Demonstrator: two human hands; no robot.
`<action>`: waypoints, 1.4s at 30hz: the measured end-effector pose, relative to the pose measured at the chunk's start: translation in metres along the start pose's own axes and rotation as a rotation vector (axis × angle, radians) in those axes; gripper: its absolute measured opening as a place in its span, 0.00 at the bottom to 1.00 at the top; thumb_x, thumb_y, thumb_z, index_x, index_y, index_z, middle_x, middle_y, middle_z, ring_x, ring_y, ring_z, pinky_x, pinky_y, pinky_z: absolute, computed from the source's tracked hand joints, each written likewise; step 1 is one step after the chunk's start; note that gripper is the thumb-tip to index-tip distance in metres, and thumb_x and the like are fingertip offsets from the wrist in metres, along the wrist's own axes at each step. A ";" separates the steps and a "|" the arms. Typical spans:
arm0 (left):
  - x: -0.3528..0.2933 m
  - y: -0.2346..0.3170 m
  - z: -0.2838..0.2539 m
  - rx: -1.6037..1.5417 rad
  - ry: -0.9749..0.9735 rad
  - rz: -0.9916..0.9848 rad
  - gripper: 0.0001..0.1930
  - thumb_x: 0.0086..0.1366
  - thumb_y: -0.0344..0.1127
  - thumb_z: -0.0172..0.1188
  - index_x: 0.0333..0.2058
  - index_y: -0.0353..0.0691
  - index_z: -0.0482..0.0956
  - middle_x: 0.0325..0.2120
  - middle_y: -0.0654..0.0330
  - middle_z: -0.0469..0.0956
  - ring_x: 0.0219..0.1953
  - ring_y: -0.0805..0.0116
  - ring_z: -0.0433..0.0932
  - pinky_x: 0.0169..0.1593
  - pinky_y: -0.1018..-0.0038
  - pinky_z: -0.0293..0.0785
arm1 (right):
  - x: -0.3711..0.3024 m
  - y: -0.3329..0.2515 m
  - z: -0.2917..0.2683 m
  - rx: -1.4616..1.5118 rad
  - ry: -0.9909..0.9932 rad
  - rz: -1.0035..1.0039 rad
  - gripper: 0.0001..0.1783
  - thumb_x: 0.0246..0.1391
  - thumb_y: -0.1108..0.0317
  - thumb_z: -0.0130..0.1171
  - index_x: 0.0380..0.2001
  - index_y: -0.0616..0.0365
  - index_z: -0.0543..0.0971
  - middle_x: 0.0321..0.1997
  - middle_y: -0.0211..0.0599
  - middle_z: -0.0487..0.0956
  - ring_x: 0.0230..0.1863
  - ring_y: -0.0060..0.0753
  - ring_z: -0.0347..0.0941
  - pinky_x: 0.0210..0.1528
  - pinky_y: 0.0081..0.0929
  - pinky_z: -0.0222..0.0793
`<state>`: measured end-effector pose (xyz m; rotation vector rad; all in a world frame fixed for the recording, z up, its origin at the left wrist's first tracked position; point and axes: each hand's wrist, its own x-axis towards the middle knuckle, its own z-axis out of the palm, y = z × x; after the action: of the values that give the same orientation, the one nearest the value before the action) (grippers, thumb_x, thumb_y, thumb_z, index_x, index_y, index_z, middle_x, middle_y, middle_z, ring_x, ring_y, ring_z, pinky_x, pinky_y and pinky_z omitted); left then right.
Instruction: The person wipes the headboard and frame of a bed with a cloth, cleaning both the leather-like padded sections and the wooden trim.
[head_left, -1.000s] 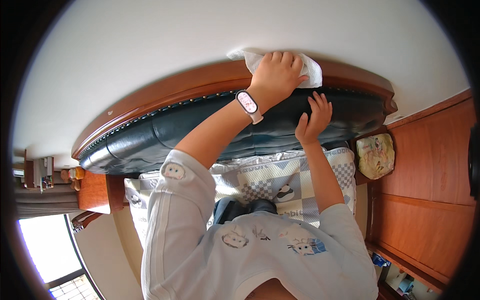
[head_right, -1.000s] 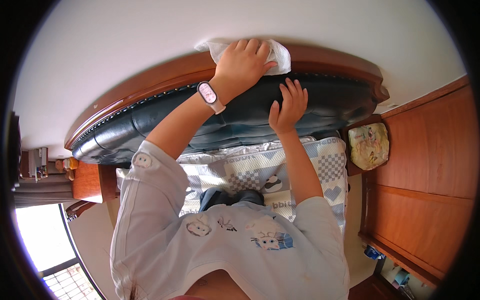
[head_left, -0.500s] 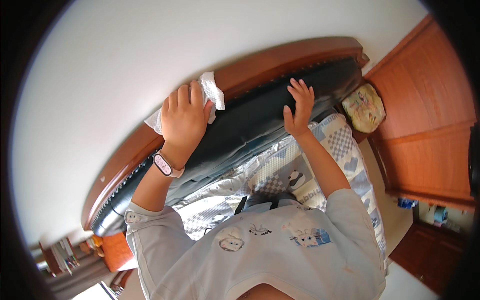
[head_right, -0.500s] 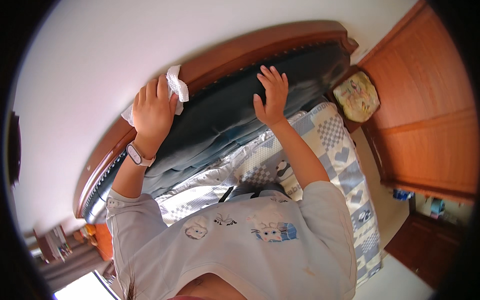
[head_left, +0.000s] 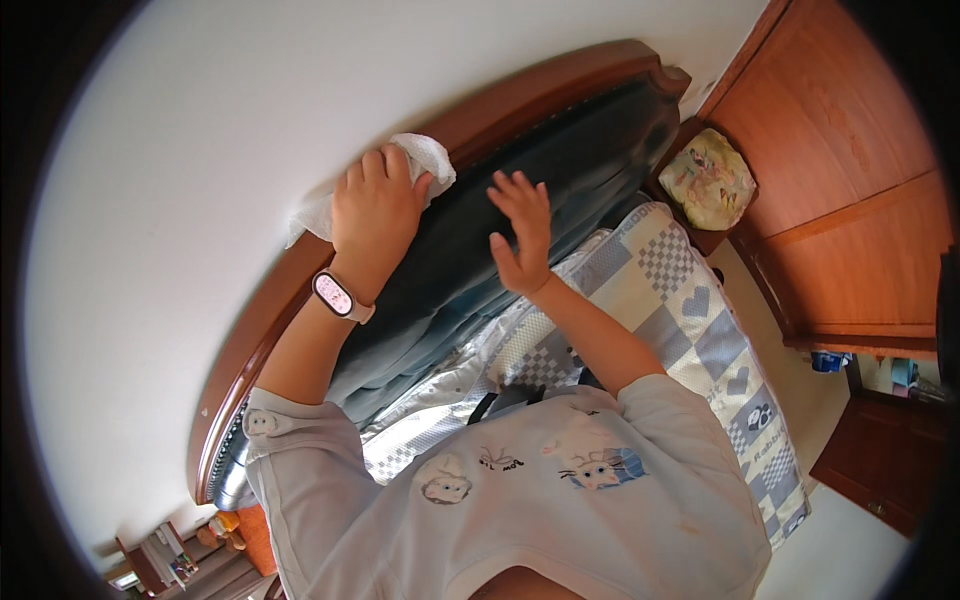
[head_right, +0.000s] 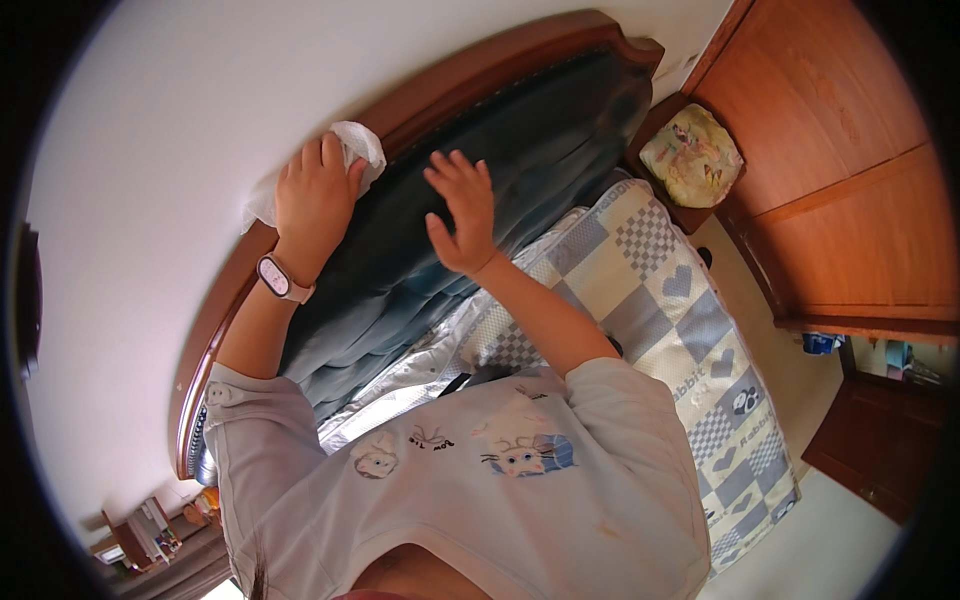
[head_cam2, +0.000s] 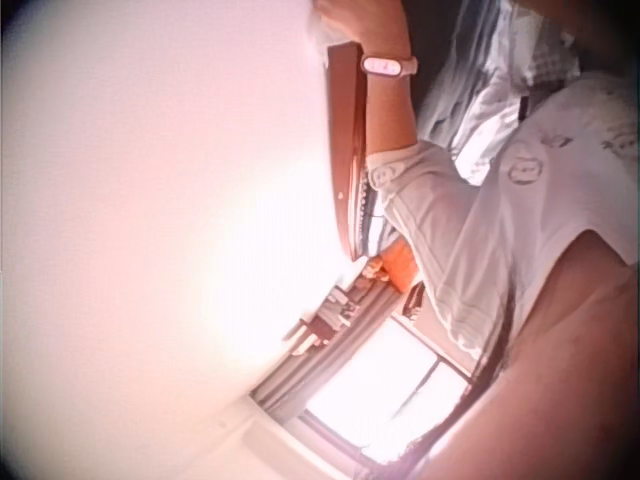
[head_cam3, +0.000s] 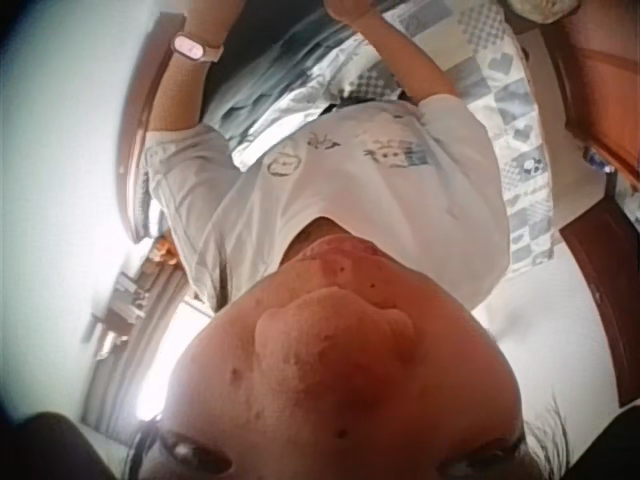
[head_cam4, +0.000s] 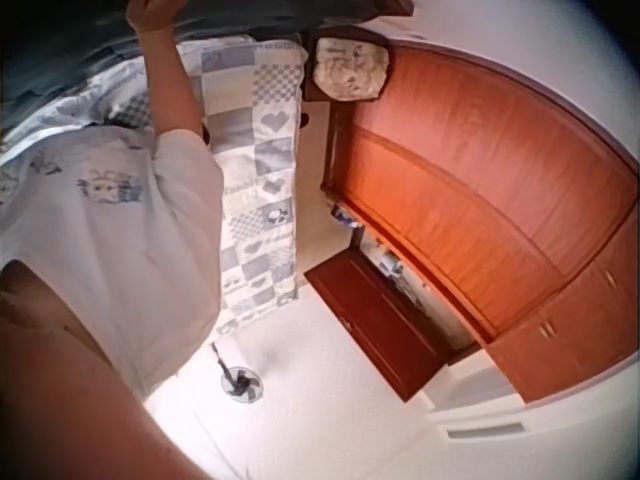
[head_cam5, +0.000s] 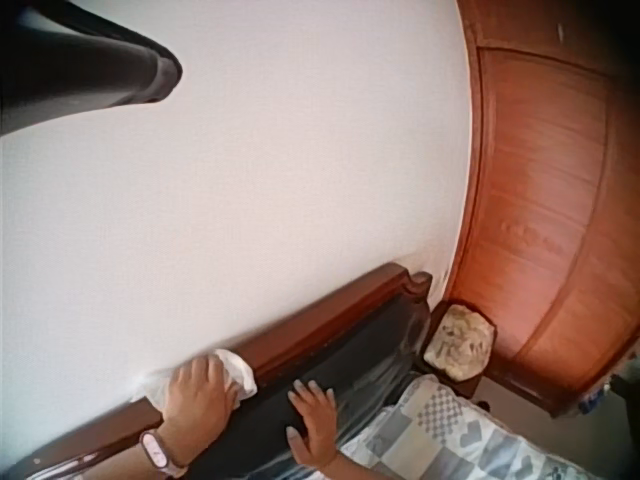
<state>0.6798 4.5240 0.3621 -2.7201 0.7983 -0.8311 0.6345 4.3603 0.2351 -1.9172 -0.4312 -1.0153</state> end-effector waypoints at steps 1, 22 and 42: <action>0.007 0.005 0.003 -0.002 -0.013 -0.012 0.19 0.56 0.47 0.56 0.36 0.35 0.68 0.27 0.55 0.70 0.30 0.59 0.72 0.35 0.67 0.69 | 0.003 0.005 -0.008 0.037 -0.036 -0.024 0.20 0.47 0.62 0.49 0.44 0.60 0.71 0.55 0.44 0.68 0.59 0.48 0.59 0.62 0.43 0.42; 0.198 0.182 0.097 0.162 0.008 -0.012 0.14 0.53 0.43 0.58 0.31 0.41 0.68 0.34 0.57 0.69 0.37 0.59 0.68 0.40 0.67 0.65 | 0.056 0.298 -0.107 -0.174 0.253 0.851 0.33 0.52 0.51 0.40 0.58 0.58 0.58 0.65 0.61 0.44 0.67 0.62 0.32 0.59 0.67 0.25; 0.275 0.241 0.142 -0.090 0.160 0.153 0.18 0.51 0.31 0.51 0.42 0.34 0.71 0.40 0.60 0.71 0.41 0.64 0.69 0.42 0.71 0.65 | 0.062 0.361 -0.204 -0.237 -0.691 0.517 0.38 0.53 0.41 0.43 0.61 0.51 0.54 0.66 0.50 0.48 0.67 0.52 0.40 0.61 0.58 0.37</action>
<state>0.8457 4.1753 0.2942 -2.6511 1.0863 -1.0107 0.8041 3.9892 0.1388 -2.3988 -0.1710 -0.0490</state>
